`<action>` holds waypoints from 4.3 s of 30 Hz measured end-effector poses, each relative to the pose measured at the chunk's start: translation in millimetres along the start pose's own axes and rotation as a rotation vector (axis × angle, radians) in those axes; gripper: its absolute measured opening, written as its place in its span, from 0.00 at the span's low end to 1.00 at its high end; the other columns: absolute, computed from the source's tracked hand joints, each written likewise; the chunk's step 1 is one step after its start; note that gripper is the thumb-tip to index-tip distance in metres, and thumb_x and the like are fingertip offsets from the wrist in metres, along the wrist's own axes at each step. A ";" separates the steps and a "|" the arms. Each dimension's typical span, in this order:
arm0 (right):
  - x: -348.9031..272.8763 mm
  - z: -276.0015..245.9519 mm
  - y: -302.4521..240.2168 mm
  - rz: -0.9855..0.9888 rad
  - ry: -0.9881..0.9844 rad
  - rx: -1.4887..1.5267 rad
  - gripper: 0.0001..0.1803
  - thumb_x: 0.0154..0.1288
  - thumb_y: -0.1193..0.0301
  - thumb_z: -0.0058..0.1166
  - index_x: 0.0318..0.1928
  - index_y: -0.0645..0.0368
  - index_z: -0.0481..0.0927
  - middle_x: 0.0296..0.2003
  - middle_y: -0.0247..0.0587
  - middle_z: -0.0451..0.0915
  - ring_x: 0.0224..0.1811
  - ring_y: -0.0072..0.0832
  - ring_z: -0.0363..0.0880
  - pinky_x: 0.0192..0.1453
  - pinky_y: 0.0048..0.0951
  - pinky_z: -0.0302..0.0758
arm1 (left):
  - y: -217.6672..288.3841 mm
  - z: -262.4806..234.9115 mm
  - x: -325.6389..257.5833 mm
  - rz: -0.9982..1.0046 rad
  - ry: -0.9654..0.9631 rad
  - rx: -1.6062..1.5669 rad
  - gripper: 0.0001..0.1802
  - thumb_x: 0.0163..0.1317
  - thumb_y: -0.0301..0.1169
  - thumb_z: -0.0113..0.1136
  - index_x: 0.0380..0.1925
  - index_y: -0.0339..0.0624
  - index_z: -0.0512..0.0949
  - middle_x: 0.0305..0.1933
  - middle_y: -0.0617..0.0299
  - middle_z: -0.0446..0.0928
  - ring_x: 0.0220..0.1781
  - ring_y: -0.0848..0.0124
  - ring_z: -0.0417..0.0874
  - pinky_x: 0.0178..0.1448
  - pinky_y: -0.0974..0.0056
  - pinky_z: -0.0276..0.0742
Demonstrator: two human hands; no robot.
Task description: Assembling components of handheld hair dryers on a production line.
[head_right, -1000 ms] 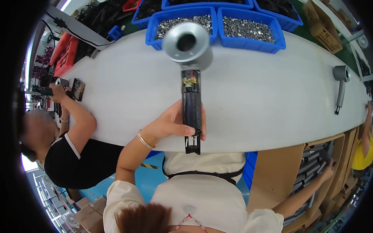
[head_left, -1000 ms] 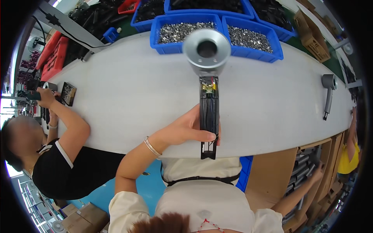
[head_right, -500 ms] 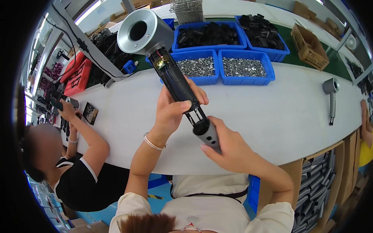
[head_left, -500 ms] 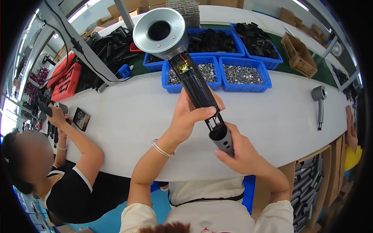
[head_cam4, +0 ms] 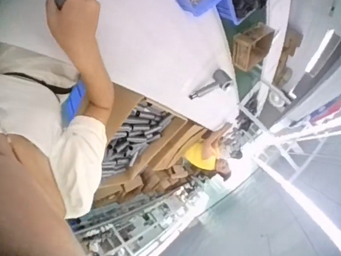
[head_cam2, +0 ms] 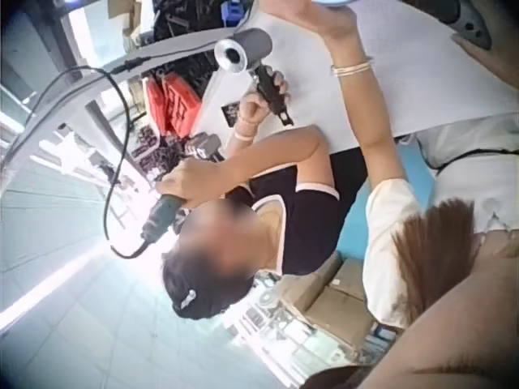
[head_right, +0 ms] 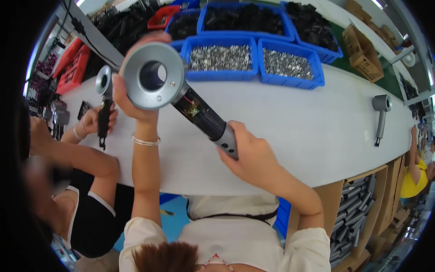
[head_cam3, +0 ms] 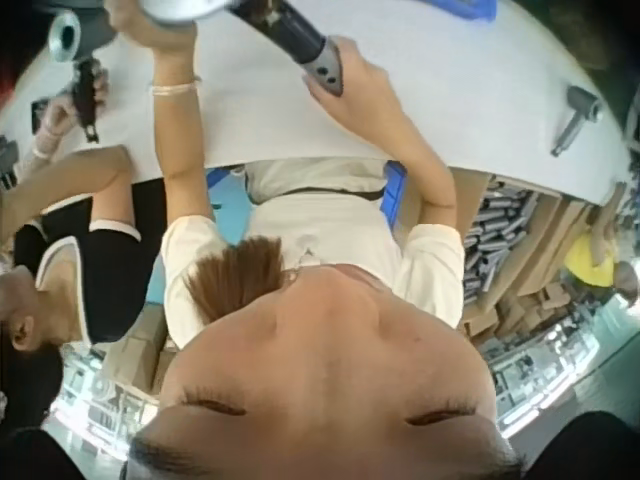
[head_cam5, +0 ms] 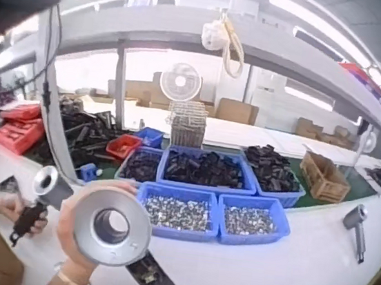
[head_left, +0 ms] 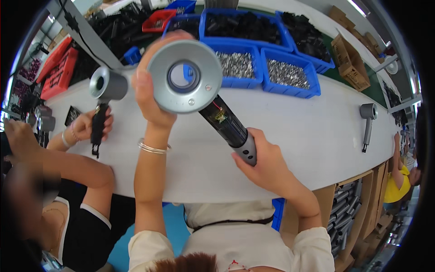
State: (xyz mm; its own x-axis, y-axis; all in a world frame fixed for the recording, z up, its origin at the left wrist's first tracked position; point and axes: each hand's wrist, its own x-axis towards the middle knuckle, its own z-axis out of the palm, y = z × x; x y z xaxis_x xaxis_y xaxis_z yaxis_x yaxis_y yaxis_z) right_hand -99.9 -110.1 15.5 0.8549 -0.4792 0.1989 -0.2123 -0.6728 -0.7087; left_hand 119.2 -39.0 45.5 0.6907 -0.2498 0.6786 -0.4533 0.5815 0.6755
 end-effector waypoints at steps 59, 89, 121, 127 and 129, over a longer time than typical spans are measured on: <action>328.0 -35.6 172.8 0.280 0.146 -0.825 0.18 0.55 0.60 0.59 0.42 0.59 0.83 0.44 0.54 0.82 0.50 0.50 0.79 0.52 0.51 0.73 | 1.4 -6.2 -148.2 -1.109 -0.262 -0.234 0.21 0.73 0.33 0.41 0.61 0.37 0.52 0.45 0.57 0.69 0.35 0.73 0.76 0.37 0.65 0.78; -5.0 42.7 30.9 -0.532 0.006 -0.452 0.28 0.54 0.59 0.59 0.50 0.70 0.77 0.58 0.58 0.73 0.50 0.41 0.72 0.51 0.41 0.61 | -2.3 -7.1 -146.7 -1.243 -0.109 -0.524 0.20 0.72 0.42 0.41 0.59 0.44 0.64 0.49 0.65 0.70 0.51 0.77 0.69 0.56 0.68 0.68; 278.7 40.6 55.9 -0.539 0.076 -0.307 0.09 0.58 0.72 0.56 0.40 0.60 0.82 0.35 0.43 0.83 0.38 0.38 0.81 0.45 0.35 0.76 | -4.7 -0.2 -147.2 -1.057 -0.296 -0.307 0.16 0.73 0.33 0.42 0.53 0.35 0.59 0.41 0.58 0.70 0.35 0.74 0.74 0.41 0.65 0.77; 349.4 90.4 45.0 -0.384 -0.176 -0.712 0.07 0.55 0.68 0.62 0.35 0.50 0.85 0.36 0.39 0.84 0.49 0.38 0.79 0.53 0.50 0.66 | -6.0 4.7 -153.9 -1.138 -0.297 -0.312 0.15 0.72 0.31 0.42 0.53 0.36 0.59 0.42 0.59 0.70 0.37 0.73 0.75 0.42 0.65 0.77; 358.7 92.8 42.4 -0.380 -0.202 -0.735 0.07 0.55 0.67 0.61 0.35 0.50 0.85 0.36 0.40 0.84 0.48 0.38 0.80 0.53 0.50 0.67 | -7.8 4.0 -153.3 -1.110 -0.294 -0.321 0.17 0.72 0.31 0.43 0.56 0.36 0.58 0.43 0.59 0.70 0.38 0.74 0.75 0.42 0.65 0.77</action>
State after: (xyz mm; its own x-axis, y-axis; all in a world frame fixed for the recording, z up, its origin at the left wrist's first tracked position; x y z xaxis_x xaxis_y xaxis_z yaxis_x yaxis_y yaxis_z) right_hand 241.7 -258.2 -6.0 0.9834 -0.0845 0.1606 -0.0880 -0.9960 0.0147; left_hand 14.6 -8.3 -62.6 0.4422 -0.8820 -0.1627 0.5009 0.0924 0.8606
